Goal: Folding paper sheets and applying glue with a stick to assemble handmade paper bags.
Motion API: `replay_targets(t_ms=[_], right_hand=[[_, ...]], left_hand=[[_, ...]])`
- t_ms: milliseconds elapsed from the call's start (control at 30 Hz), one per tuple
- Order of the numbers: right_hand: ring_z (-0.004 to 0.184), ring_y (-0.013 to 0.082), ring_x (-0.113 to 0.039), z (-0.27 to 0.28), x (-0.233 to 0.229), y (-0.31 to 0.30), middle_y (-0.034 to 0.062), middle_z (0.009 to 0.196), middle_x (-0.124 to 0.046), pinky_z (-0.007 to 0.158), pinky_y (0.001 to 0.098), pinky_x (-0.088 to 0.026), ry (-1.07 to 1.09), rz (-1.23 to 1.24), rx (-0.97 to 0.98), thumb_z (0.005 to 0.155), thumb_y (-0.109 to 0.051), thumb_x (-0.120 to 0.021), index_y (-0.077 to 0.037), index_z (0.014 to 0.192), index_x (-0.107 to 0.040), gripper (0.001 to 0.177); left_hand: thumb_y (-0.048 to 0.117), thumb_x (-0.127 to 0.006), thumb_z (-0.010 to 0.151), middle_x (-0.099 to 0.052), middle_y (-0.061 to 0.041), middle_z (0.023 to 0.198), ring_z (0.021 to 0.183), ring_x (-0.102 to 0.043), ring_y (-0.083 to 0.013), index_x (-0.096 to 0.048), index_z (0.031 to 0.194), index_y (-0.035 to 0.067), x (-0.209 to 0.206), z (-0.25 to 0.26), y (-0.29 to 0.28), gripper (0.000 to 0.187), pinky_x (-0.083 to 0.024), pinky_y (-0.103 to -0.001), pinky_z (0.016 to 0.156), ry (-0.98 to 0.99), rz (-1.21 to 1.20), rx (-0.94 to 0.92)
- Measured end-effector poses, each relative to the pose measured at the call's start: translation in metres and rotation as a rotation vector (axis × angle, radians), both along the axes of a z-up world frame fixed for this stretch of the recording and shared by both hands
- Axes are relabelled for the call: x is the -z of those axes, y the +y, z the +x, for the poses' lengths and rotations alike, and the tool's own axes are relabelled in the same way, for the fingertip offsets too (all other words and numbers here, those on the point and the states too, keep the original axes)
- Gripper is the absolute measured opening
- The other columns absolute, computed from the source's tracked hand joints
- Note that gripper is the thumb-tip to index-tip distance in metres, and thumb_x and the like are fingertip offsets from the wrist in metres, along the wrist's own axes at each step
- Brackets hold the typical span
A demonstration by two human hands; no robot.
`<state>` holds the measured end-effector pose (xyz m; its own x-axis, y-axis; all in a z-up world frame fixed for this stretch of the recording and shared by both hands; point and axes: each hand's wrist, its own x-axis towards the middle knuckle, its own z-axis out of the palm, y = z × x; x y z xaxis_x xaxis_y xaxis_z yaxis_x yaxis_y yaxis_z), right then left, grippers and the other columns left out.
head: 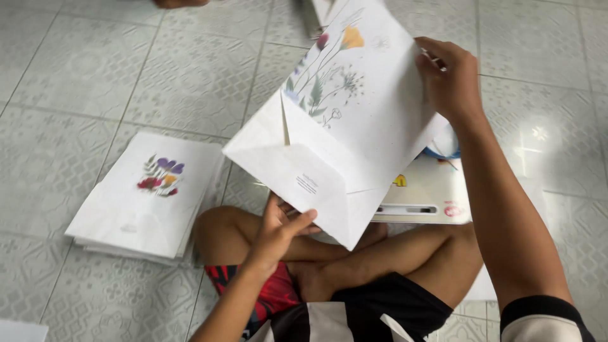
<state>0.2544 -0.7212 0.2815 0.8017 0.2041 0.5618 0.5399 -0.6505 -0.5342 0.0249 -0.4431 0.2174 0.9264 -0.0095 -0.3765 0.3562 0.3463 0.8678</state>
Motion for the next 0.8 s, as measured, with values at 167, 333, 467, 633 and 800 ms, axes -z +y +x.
replay_targets(t_ms=[167, 333, 467, 633, 800], right_hand=[[0.073, 0.0236, -0.061, 0.043, 0.031, 0.07, 0.0184, 0.096, -0.069, 0.07, 0.0362, -0.053, 0.032, -0.136, -0.105, 0.097, 0.006, -0.067, 0.002, 0.126, -0.076, 0.031], [0.072, 0.0235, -0.064, 0.067, 0.075, 0.093, 0.0179, 0.098, -0.072, 0.072, 0.0355, -0.056, 0.099, -0.198, -0.139, 0.095, 0.006, -0.067, -0.004, 0.123, -0.078, 0.031], [0.068, 0.0231, -0.062, 0.072, 0.104, 0.092, 0.0143, 0.091, -0.069, 0.068, 0.0369, -0.054, 0.166, -0.211, -0.101, 0.093, 0.004, -0.068, -0.008, 0.12, -0.079, 0.031], [0.066, 0.0227, -0.061, 0.068, 0.12, 0.093, 0.0133, 0.088, -0.068, 0.066, 0.0376, -0.052, 0.118, -0.216, -0.049, 0.092, 0.004, -0.071, -0.007, 0.117, -0.08, 0.028], [0.117, 0.0359, -0.064, 0.049, 0.11, 0.1, 0.0151, 0.131, -0.067, 0.115, 0.0639, -0.028, 0.199, -0.146, -0.094, 0.094, -0.002, -0.071, -0.004, 0.132, -0.067, 0.038]], left_hand=[[0.011, -0.072, 0.084, -0.054, -0.025, 0.126, 0.1, -0.07, -0.0278, -0.028, 0.14, -0.005, 0.049, -0.024, -0.014, 0.073, -0.065, -0.033, 0.08, 0.092, -0.1, -0.097], [0.017, -0.073, 0.084, -0.054, -0.025, 0.127, 0.102, -0.069, -0.0271, -0.027, 0.144, -0.002, 0.08, -0.024, -0.037, 0.078, -0.064, -0.033, 0.084, 0.13, -0.123, -0.102], [0.02, -0.072, 0.086, -0.066, -0.023, 0.119, 0.091, -0.074, -0.0247, -0.038, 0.14, 0.0, 0.083, -0.022, -0.051, 0.066, -0.064, -0.028, 0.068, 0.209, -0.058, -0.04], [0.026, -0.069, 0.092, -0.077, -0.017, 0.093, 0.057, -0.072, -0.0227, -0.054, 0.121, -0.006, 0.096, -0.019, -0.049, 0.046, -0.057, -0.023, 0.047, 0.114, 0.004, 0.038], [0.07, -0.044, 0.087, -0.071, -0.014, 0.071, 0.045, -0.068, -0.0204, -0.068, 0.099, -0.002, 0.088, -0.01, -0.019, 0.077, -0.047, -0.023, 0.036, 0.252, 0.324, 0.458]])
